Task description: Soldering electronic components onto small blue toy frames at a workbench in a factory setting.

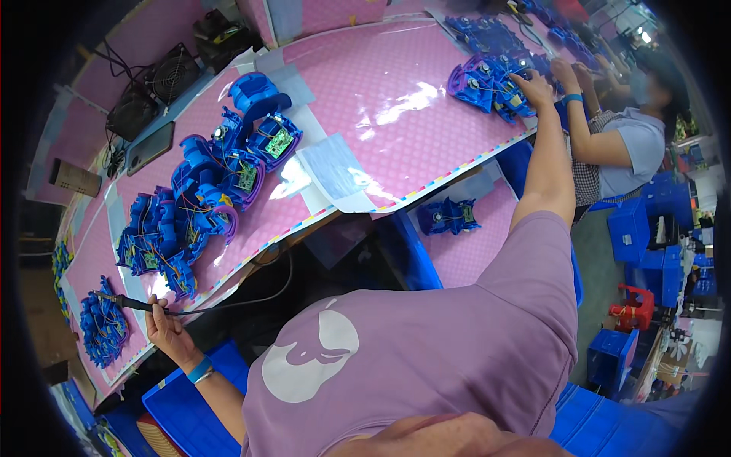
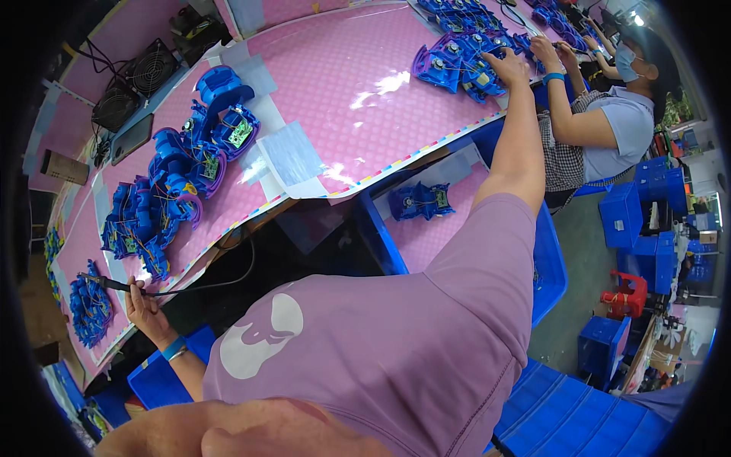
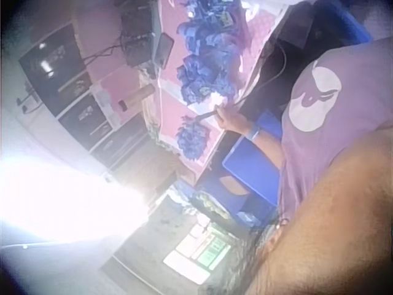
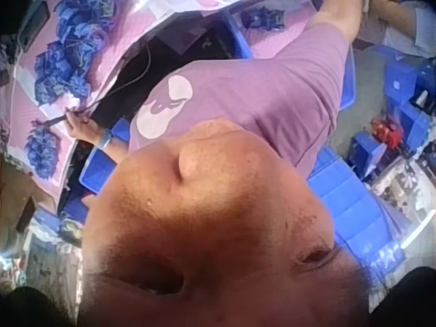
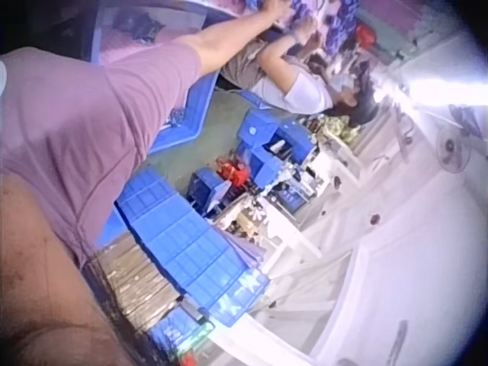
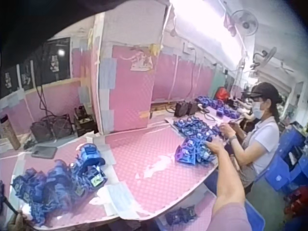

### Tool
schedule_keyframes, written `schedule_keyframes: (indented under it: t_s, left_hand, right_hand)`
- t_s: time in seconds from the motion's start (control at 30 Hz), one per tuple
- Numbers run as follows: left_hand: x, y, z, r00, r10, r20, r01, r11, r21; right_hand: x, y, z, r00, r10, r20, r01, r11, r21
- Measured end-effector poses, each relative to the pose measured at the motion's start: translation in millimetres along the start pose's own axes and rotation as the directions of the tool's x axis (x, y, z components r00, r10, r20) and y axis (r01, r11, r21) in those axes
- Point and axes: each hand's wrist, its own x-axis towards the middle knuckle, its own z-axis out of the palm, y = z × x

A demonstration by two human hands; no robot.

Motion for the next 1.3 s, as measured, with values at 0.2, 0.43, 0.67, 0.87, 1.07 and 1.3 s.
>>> schedule_keyframes:
  t_s: [0.2,0.43,0.67,0.87,1.07,1.3]
  left_hand:
    - [-1,2,4,1.0,-0.003,0.0,0.003,1.0,0.017]
    - [-8,5,3,1.0,0.005,-0.015,-0.005,1.0,0.029]
    - [-8,10,15,0.999,0.015,-0.031,-0.012,0.995,0.095]
    - [-6,17,18,1.0,0.011,0.013,-0.012,0.999,0.041]
    - [-8,21,22,0.999,0.05,0.008,-0.05,0.998,0.047]
    - [-6,21,32,0.999,0.05,-0.014,-0.049,0.996,0.08]
  right_hand:
    - [-51,-41,-17,1.0,-0.017,0.005,0.016,0.999,0.048]
    - [-132,-121,-24,0.974,-0.2,-0.105,0.223,0.923,0.314]
    - [-158,-219,-6,0.847,-0.512,-0.147,0.515,0.717,0.47]
    - [-206,-291,-48,0.846,-0.517,-0.129,0.511,0.719,0.471]
    - [-223,-313,-54,0.835,-0.548,-0.046,0.448,0.63,0.635]
    - [-249,-325,-56,0.775,-0.624,-0.104,0.477,0.468,0.744]
